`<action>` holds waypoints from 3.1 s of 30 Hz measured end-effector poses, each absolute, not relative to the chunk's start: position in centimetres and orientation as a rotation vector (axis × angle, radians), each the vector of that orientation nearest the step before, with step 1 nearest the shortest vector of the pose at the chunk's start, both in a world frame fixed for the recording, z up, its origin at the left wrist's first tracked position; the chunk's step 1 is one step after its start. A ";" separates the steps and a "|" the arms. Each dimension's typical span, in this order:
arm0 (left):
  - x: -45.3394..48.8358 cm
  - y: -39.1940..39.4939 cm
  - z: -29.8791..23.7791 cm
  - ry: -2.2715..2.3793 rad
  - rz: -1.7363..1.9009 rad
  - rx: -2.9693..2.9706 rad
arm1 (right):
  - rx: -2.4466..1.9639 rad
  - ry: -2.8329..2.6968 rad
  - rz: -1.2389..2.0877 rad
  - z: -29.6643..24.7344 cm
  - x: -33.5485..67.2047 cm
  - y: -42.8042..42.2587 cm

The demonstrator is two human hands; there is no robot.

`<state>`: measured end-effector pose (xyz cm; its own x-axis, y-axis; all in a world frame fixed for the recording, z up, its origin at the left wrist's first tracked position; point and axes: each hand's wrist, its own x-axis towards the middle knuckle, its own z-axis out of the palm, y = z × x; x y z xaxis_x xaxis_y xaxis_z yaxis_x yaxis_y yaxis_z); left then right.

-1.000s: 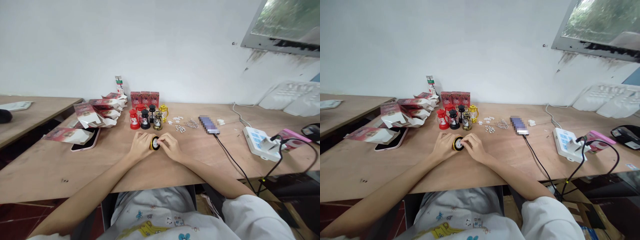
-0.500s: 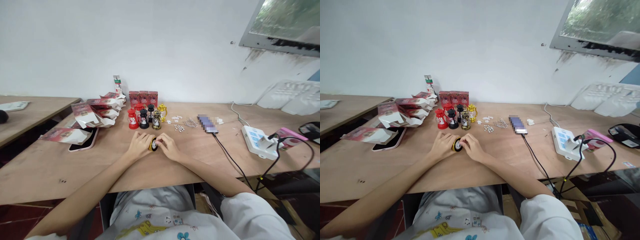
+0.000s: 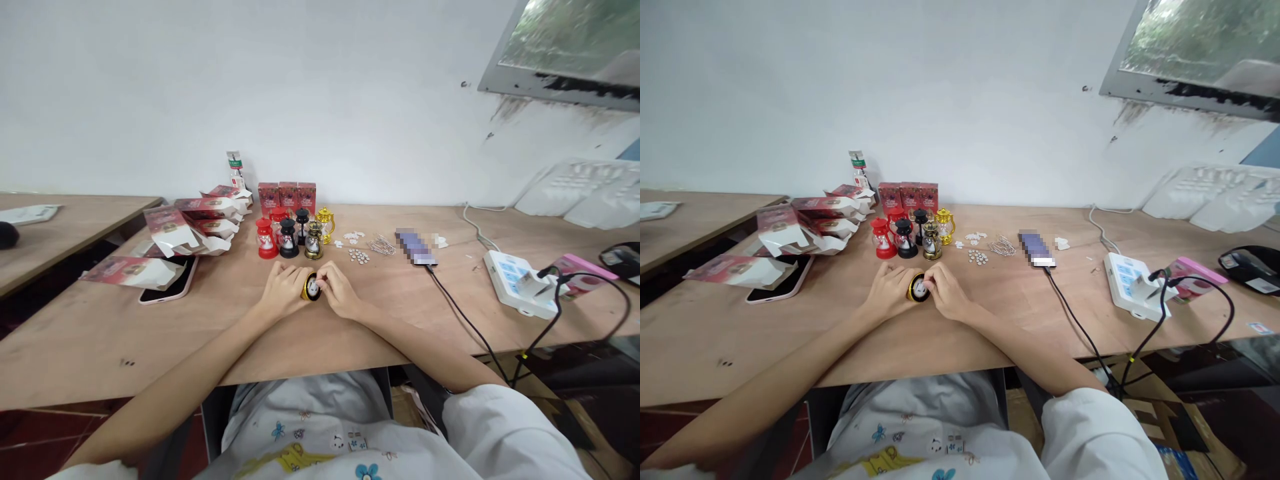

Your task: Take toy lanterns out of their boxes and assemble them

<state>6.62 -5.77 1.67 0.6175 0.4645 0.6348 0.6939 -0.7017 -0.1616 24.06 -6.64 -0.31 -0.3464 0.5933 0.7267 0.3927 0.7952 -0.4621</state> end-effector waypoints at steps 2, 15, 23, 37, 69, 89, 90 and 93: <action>6.7 -5.9 1.8 -0.924 -0.837 -2.447 | -0.702 -1.966 0.178 -0.4 24.0 -6.6; 7.0 -6.2 2.0 -1.049 -0.847 -2.437 | -0.718 -1.710 0.344 -0.8 24.0 -6.0; 6.4 -5.7 1.8 -1.053 -0.852 -2.409 | -1.538 -1.413 0.216 0.8 32.5 4.1; 6.2 -5.7 1.9 -1.123 -0.864 -2.403 | -1.689 -1.688 0.237 1.4 31.3 8.0; 5.9 -5.5 1.3 -0.839 -0.722 -2.447 | -0.781 -1.939 0.566 0.0 24.0 -6.8; 6.1 -5.9 1.6 -1.060 -0.805 -2.394 | -0.828 -1.798 0.344 0.2 23.2 -7.6; 6.1 -5.9 1.6 -1.078 -0.808 -2.385 | -0.841 -1.761 0.374 0.2 23.1 -7.6; 6.1 -5.8 1.8 -1.146 -0.812 -2.343 | -0.886 -1.539 0.582 -0.1 22.7 -7.2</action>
<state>6.05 -5.84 1.78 0.4936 0.5712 0.6558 0.8080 -0.5801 -0.1029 22.75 -7.23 -0.10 -0.0030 0.8026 0.5964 0.2071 0.5840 -0.7849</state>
